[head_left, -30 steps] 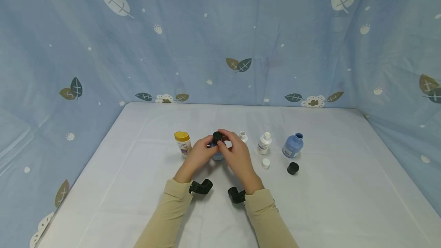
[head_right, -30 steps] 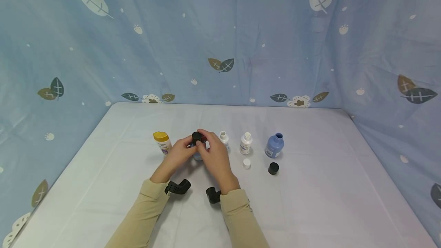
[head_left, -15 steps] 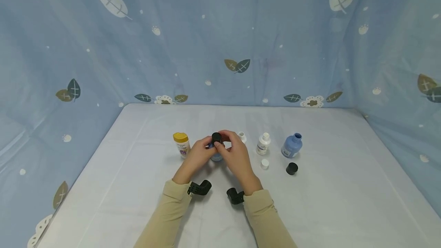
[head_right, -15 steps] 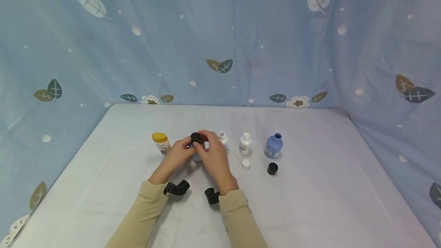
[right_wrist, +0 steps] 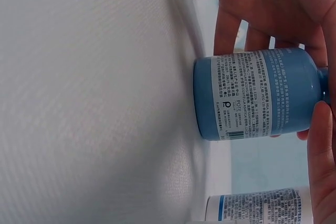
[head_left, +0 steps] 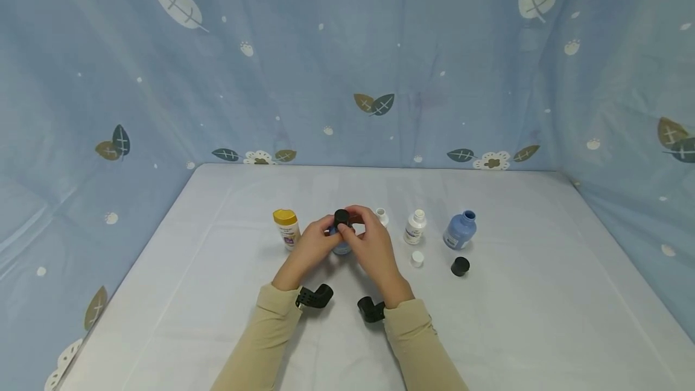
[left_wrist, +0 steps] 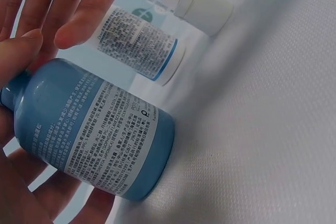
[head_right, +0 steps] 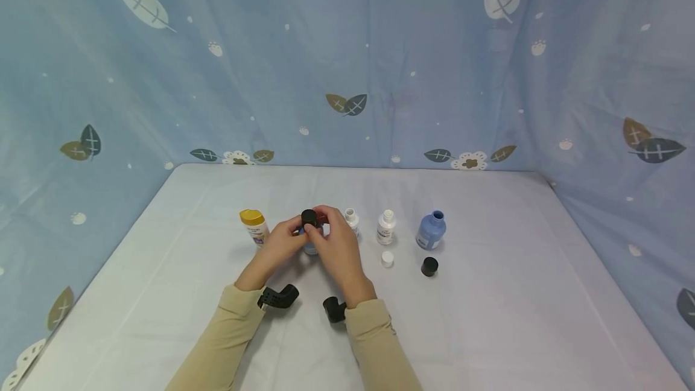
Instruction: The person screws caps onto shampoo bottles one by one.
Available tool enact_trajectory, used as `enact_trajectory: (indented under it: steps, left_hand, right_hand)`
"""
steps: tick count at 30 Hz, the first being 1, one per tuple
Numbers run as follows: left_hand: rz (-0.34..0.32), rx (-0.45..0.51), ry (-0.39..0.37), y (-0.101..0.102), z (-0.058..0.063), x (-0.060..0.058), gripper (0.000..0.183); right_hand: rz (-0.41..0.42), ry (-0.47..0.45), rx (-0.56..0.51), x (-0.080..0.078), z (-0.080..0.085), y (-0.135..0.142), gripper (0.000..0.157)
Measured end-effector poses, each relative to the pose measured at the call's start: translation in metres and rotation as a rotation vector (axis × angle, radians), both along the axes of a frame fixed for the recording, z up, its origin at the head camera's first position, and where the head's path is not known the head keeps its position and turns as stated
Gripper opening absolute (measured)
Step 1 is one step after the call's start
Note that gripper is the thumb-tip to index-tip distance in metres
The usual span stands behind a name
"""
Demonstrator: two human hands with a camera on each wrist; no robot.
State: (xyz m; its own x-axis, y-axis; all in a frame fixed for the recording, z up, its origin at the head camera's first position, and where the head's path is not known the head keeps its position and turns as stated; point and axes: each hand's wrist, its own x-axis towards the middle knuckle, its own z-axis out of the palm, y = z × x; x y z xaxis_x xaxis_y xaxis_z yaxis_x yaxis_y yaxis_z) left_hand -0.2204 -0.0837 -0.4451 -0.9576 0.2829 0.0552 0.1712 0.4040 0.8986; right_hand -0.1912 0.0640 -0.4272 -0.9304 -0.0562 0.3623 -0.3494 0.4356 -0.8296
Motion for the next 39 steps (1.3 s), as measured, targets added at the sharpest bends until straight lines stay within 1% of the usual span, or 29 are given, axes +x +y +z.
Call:
enact_trajectory:
  steps: [6, 11, 20, 25, 30, 33, 39]
  left_hand:
    - [-0.001, 0.011, 0.010, 0.0001, 0.0003, 0.0005, 0.025]
    - [0.006, -0.005, 0.007, 0.0001, 0.0005, 0.0009, 0.025]
    - [0.013, -0.024, 0.006, -0.0003, 0.0000, 0.0008, 0.026]
    - [0.018, -0.023, 0.012, 0.0004, 0.0000, 0.0006, 0.026]
    - [0.026, -0.013, 0.015, 0.0011, 0.0001, 0.0001, 0.021]
    - [0.018, -0.007, 0.015, 0.0011, 0.0004, 0.0005, 0.021]
    - [0.004, -0.016, 0.021, 0.0006, 0.0008, 0.0011, 0.030]
  right_hand:
    - [-0.006, -0.009, 0.001, 0.0002, 0.0001, 0.0003, 0.034]
    - [0.005, 0.003, -0.005, 0.0002, -0.0001, 0.0000, 0.034]
    - [0.010, -0.002, -0.010, 0.0000, 0.0008, -0.0002, 0.033]
    - [0.012, -0.002, 0.003, 0.0004, 0.0019, 0.0000, 0.035]
    - [0.017, 0.009, 0.014, 0.0010, 0.0028, 0.0003, 0.038]
    - [0.018, 0.019, 0.018, 0.0010, 0.0024, 0.0002, 0.039]
    - [0.012, 0.049, 0.060, 0.0015, 0.0019, 0.0007, 0.042]
